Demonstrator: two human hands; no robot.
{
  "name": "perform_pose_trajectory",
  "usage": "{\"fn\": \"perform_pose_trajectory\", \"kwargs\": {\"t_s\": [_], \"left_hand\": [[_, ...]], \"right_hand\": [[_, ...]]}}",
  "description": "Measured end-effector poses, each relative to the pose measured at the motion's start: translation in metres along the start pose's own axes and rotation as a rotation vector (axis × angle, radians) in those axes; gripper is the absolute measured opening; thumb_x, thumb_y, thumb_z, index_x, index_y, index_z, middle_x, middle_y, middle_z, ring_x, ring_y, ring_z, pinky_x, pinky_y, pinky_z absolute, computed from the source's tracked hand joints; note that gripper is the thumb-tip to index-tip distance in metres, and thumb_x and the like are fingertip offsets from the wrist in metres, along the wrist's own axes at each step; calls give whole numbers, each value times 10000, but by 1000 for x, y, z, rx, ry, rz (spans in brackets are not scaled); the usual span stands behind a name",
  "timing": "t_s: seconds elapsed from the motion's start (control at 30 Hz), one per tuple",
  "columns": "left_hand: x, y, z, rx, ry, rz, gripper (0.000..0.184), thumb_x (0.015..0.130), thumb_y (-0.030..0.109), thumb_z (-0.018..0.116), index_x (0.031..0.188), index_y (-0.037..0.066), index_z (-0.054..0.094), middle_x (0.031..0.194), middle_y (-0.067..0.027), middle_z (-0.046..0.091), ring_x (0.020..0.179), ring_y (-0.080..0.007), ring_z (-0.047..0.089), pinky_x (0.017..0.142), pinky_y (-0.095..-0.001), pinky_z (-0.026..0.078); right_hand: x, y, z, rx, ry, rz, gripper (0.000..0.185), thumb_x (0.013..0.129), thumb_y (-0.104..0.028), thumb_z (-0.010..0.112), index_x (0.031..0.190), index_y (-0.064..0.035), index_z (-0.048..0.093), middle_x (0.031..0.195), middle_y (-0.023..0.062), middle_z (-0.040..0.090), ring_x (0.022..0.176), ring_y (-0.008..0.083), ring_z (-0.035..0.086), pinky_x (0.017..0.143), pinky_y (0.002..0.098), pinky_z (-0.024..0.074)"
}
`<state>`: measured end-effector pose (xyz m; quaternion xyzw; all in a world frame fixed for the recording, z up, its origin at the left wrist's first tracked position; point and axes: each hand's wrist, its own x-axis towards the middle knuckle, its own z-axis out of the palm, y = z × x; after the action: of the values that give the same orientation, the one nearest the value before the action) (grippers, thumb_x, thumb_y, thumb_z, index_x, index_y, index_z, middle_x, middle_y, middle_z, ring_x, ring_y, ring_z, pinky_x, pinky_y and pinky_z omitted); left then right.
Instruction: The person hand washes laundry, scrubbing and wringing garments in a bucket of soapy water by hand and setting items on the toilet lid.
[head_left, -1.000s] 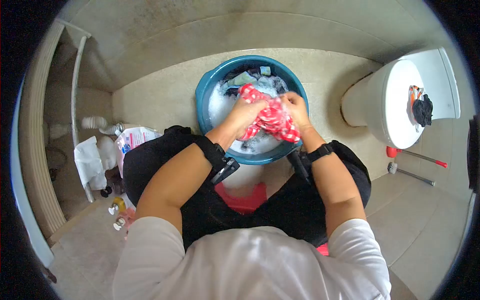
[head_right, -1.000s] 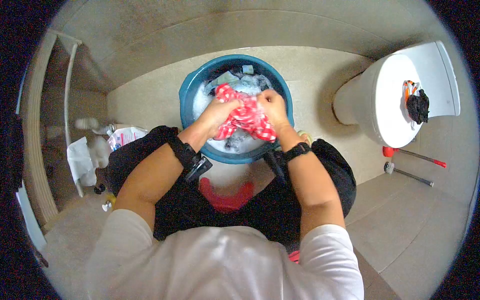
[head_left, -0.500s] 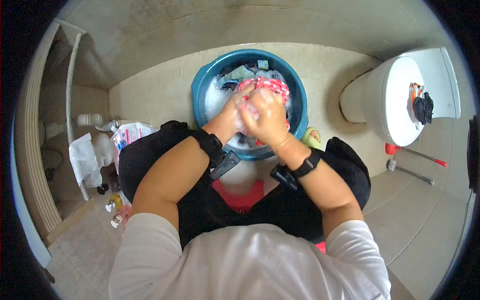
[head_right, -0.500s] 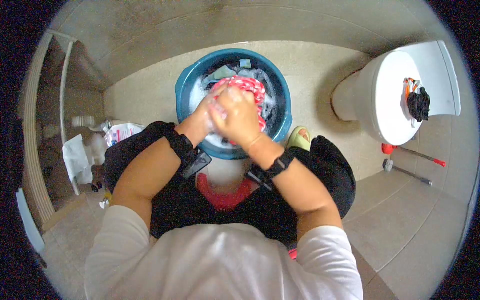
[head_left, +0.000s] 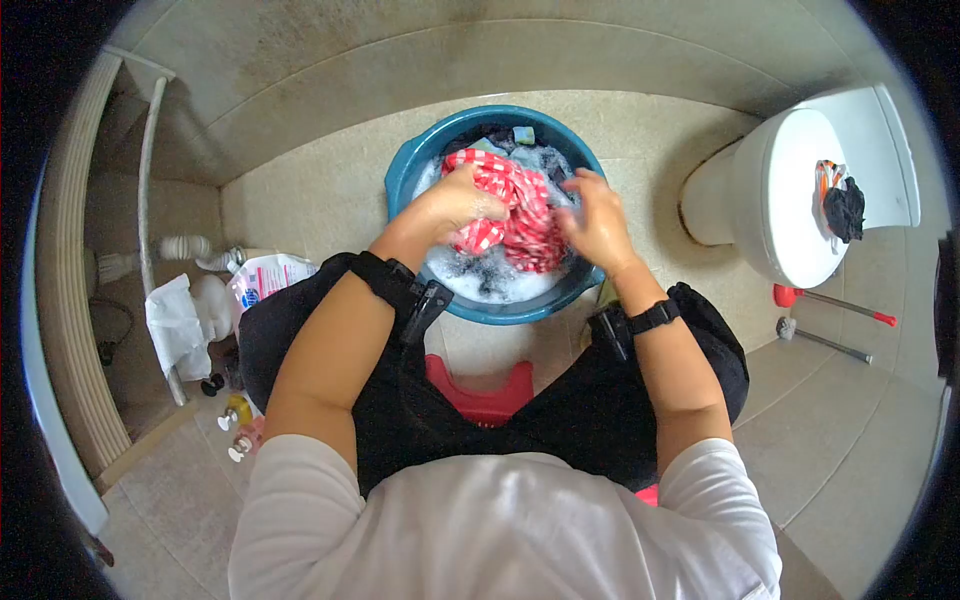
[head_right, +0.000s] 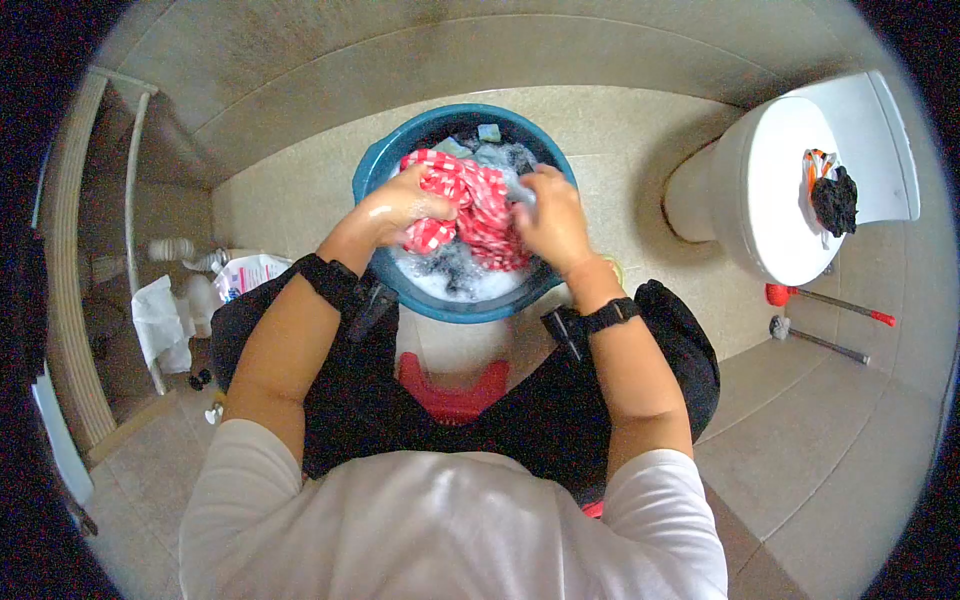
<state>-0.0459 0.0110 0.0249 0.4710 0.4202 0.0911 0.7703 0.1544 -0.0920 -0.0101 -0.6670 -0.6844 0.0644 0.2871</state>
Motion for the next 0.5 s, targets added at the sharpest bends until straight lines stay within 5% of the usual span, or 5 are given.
{"fn": "perform_pose_trajectory", "kwargs": {"t_s": [0.07, 0.17, 0.37, 0.43, 0.5], "left_hand": [[-21, 26, 5, 81, -9, -4, 462, 671, -27, 678, 1101, -13, 509, 893, -87, 635, 761, -153, 632, 674, -320, 538], [-24, 31, 3, -85, -192, 66, 379, 645, -34, 656, 1010, -24, 557, 844, -95, 634, 723, -169, 625, 679, -325, 528], [-47, 41, -30, -74, -307, 197, 880, 657, 12, 710, 1396, -14, 232, 1194, -130, 516, 1052, -175, 518, 961, -288, 385], [-46, 38, -37, 542, -11, 316, 873, 633, 36, 711, 1380, -20, 263, 1215, -162, 502, 1024, -188, 537, 879, -289, 448], [-37, 32, -31, 470, 16, 237, 754, 652, 71, 697, 1317, -29, 357, 1130, -157, 556, 951, -188, 581, 808, -299, 486]], "right_hand": [[5, -32, -9, 135, -124, -45, 432, 709, -302, 691, 1022, -33, 562, 1080, 217, 544, 1006, 377, 543, 849, 420, 445], [7, -43, -8, 263, -170, 297, 355, 766, -327, 647, 987, -62, 562, 997, 171, 587, 917, 346, 581, 769, 410, 473], [19, 25, -46, 934, 9, 664, 176, 874, -182, 542, 941, -20, 556, 796, 64, 606, 753, 161, 552, 731, 319, 458], [20, 22, -50, 937, 61, 671, 184, 859, -172, 561, 931, -2, 549, 825, 106, 608, 755, 203, 562, 748, 321, 454], [19, 22, -37, 367, 69, 527, 191, 835, -148, 580, 955, -2, 552, 896, 161, 612, 812, 270, 590, 772, 345, 460]]}}
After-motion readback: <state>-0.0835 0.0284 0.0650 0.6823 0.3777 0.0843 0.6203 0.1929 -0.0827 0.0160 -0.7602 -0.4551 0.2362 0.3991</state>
